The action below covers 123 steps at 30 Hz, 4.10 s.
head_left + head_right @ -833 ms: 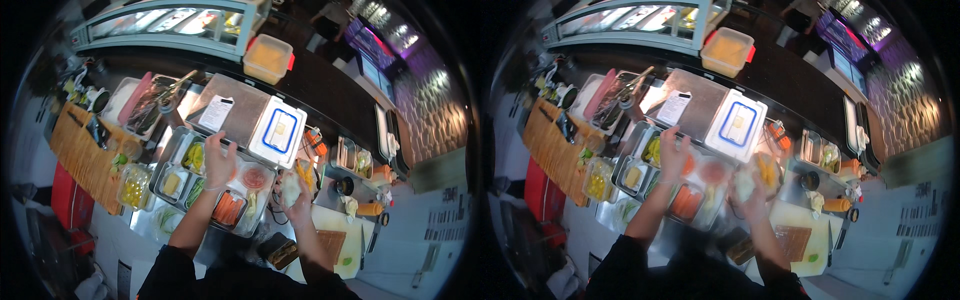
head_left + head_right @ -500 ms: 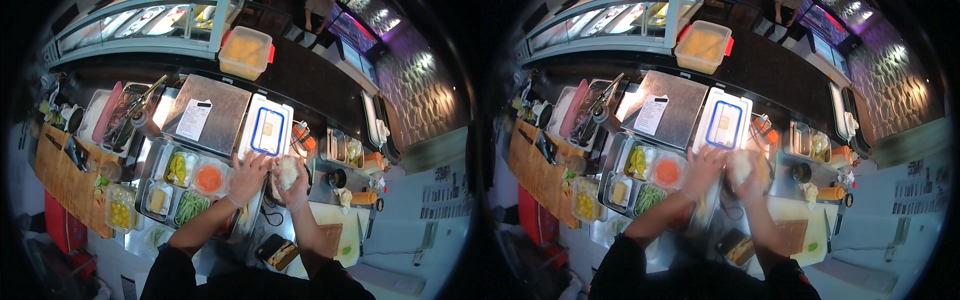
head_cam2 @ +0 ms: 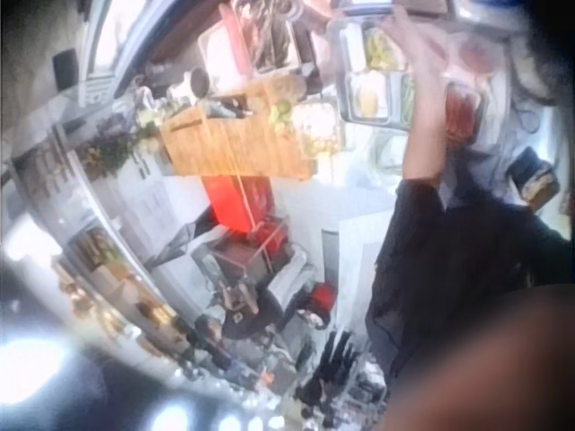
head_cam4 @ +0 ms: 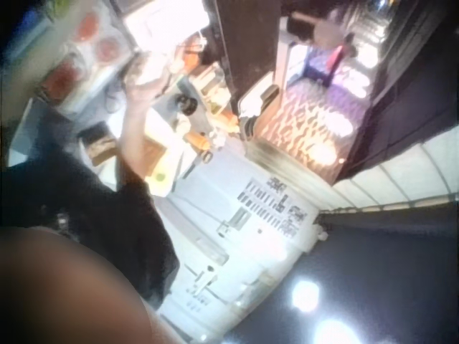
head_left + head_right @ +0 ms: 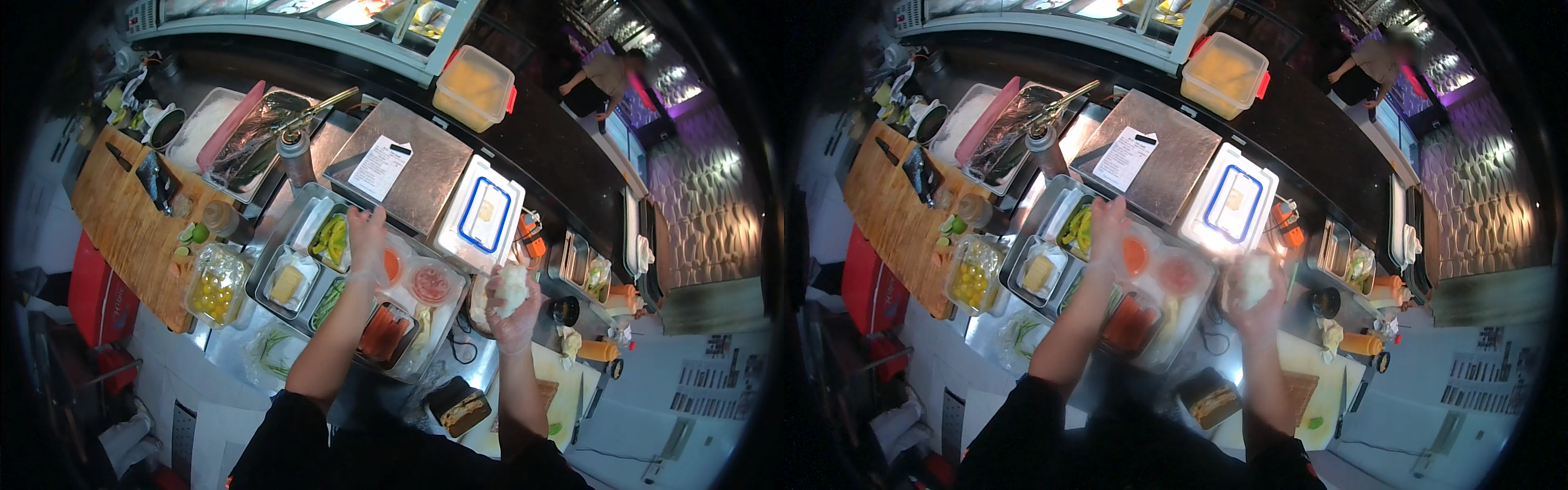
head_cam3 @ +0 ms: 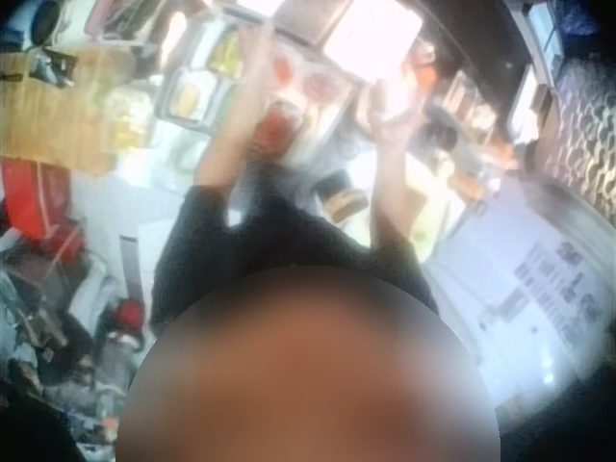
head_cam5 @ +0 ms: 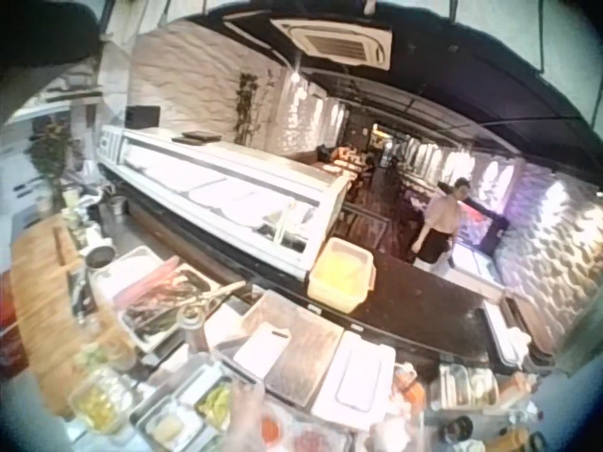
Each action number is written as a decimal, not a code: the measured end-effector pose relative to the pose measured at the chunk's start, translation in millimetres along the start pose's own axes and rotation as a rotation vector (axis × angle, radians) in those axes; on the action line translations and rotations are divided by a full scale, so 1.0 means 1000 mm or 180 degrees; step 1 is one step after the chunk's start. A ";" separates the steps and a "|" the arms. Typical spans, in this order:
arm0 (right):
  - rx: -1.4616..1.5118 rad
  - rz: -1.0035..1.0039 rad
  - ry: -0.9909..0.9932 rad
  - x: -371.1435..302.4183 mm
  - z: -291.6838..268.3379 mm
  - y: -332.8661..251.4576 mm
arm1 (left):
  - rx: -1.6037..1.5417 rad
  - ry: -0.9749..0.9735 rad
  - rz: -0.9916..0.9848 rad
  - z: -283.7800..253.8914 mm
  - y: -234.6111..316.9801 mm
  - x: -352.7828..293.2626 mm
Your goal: The person slices a green vegetable on a cutting board, then places a bamboo mat on the counter and spreads rice onto a sheet of nori. They add ingredients from nearby containers and continue assembling the sushi roll.
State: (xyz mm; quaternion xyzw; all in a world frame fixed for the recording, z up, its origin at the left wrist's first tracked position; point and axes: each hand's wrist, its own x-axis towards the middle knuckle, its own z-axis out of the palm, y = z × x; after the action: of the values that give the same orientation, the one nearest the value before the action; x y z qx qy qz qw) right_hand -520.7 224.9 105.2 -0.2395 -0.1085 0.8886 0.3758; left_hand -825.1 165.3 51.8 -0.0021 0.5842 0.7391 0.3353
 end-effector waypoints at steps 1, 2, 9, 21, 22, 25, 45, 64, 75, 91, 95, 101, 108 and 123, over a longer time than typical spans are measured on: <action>-0.0122 -0.0014 0.0125 0.002 0.004 0.006 | -0.0555 -0.0266 -0.0427 -0.011 -0.001 0.020; -0.0151 0.0053 0.0260 0.004 0.021 0.020 | -0.1102 -0.0531 -0.0865 -0.015 0.006 0.028; -0.1081 0.0548 0.0116 0.032 0.051 0.030 | -0.0165 -0.1450 0.0059 0.008 0.110 -0.002; -0.6800 -0.1931 -0.0937 0.262 0.159 0.143 | 0.0487 -0.1969 0.0239 -0.020 0.170 0.066; -0.6970 -0.2010 -0.0978 0.287 0.151 0.154 | 0.0503 -0.1981 0.0234 -0.022 0.170 0.067; -0.7650 -0.2190 -0.1102 0.327 0.141 0.171 | 0.0424 -0.2087 0.0262 -0.024 0.171 0.070; -0.1606 -0.1126 0.0758 0.246 0.123 0.106 | 0.0793 -0.2032 0.0243 0.006 0.203 0.089; -0.1445 0.0170 0.0103 0.263 0.132 0.124 | 0.2817 -0.1950 0.2270 -0.010 0.148 0.088; -0.0507 0.0566 -0.0094 0.176 0.087 0.100 | 0.3573 -0.0924 0.2513 0.020 0.137 0.099; 0.1567 0.1055 -0.0636 -0.023 0.017 0.049 | 0.3917 -0.1642 0.3354 0.011 0.085 0.183; 0.2096 0.0648 -0.1617 -0.064 0.001 0.043 | 0.4208 -0.1742 0.3292 0.021 0.087 0.189; 0.1604 -0.0615 -0.1713 -0.127 -0.018 0.025 | 0.4834 -0.1849 0.3571 0.053 0.088 0.138; 0.1923 -0.1192 -0.1152 -0.265 -0.050 -0.024 | 0.4842 -0.2312 0.3870 0.050 0.075 0.031; -0.4481 -0.2115 0.1499 -0.450 -0.183 -0.188 | 0.2666 -0.2539 0.1073 -0.027 -0.039 -0.422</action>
State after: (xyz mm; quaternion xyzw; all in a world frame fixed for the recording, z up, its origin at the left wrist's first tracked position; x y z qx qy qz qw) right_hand -40.8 33.9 171.9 -0.5556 -0.6254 0.3806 0.3942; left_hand -489.2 -63.1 176.4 0.5002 0.6472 0.4329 0.3790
